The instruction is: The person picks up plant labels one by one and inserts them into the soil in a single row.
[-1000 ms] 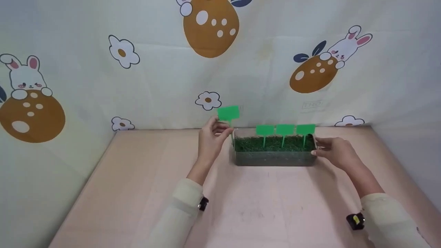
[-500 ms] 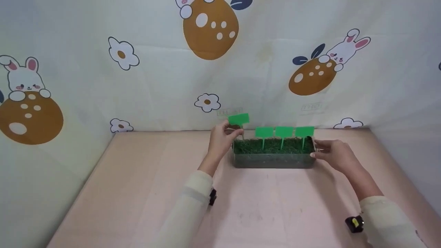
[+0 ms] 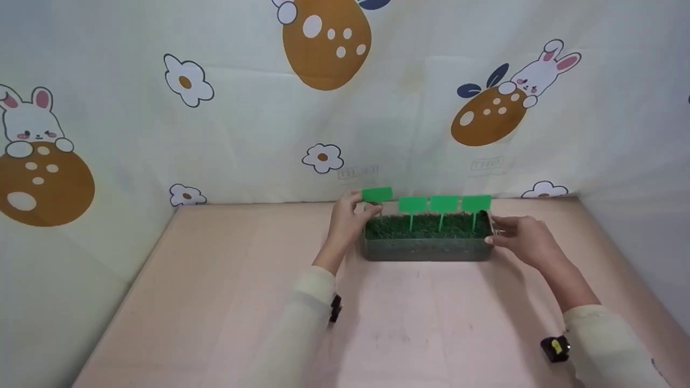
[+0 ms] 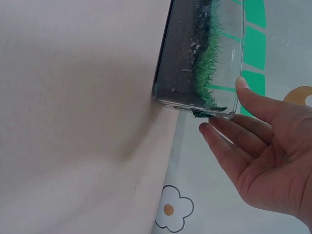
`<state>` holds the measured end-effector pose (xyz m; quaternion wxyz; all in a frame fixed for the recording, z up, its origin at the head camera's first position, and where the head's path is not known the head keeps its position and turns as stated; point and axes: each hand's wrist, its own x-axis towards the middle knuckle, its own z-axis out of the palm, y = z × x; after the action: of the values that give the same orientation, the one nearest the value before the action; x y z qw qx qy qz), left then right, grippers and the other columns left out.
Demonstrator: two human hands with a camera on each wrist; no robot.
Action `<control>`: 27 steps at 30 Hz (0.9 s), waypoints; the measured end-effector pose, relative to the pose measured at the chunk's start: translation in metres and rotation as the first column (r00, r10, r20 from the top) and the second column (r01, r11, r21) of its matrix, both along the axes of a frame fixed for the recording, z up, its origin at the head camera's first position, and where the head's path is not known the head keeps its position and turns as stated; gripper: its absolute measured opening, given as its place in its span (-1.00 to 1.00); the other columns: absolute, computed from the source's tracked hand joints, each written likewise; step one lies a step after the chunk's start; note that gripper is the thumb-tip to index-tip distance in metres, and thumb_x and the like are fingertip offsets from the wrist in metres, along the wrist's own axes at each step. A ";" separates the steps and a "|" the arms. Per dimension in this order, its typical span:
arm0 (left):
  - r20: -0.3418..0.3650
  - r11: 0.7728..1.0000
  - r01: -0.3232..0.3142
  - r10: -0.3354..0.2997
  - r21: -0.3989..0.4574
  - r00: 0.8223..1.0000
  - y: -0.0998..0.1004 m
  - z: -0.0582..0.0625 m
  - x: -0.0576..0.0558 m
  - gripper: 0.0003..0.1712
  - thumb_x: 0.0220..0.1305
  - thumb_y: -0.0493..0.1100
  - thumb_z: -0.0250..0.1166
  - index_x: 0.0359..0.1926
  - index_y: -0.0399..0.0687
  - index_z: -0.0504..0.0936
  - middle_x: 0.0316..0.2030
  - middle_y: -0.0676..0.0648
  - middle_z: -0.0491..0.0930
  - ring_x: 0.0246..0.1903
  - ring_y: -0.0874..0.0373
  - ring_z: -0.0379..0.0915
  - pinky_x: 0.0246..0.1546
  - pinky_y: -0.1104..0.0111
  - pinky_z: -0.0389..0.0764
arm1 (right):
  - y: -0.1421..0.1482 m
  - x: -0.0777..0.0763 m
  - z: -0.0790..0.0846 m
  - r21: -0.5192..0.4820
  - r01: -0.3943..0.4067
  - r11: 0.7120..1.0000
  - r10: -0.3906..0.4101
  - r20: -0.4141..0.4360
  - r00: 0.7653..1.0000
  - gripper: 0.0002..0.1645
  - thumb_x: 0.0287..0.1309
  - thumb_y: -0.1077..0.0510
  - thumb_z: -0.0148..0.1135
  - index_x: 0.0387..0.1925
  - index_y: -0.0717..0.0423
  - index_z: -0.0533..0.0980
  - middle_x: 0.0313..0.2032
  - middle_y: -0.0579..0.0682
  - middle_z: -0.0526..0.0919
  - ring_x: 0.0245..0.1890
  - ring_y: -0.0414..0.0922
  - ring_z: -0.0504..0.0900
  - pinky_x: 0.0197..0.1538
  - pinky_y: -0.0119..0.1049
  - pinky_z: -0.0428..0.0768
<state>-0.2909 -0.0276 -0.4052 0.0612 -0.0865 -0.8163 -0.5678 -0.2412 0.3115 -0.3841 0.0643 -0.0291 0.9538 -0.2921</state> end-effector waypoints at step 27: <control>0.061 0.979 -0.077 0.090 -0.189 0.994 0.012 -0.021 -0.003 -0.76 0.23 -0.12 0.43 -0.15 -0.16 0.74 0.29 -0.10 0.42 0.31 -0.05 0.39 0.32 0.16 0.45 | 0.000 0.000 0.001 0.007 -0.005 1.000 0.005 -0.003 1.000 -0.18 0.26 -0.02 0.34 0.38 0.35 0.30 0.22 0.37 0.50 0.25 0.30 0.49 0.27 0.24 0.42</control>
<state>-0.2938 -0.0153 -0.4259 0.0482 -0.0377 -0.8704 -0.4886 -0.2415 0.3115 -0.3830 0.0639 -0.0319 0.9548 -0.2886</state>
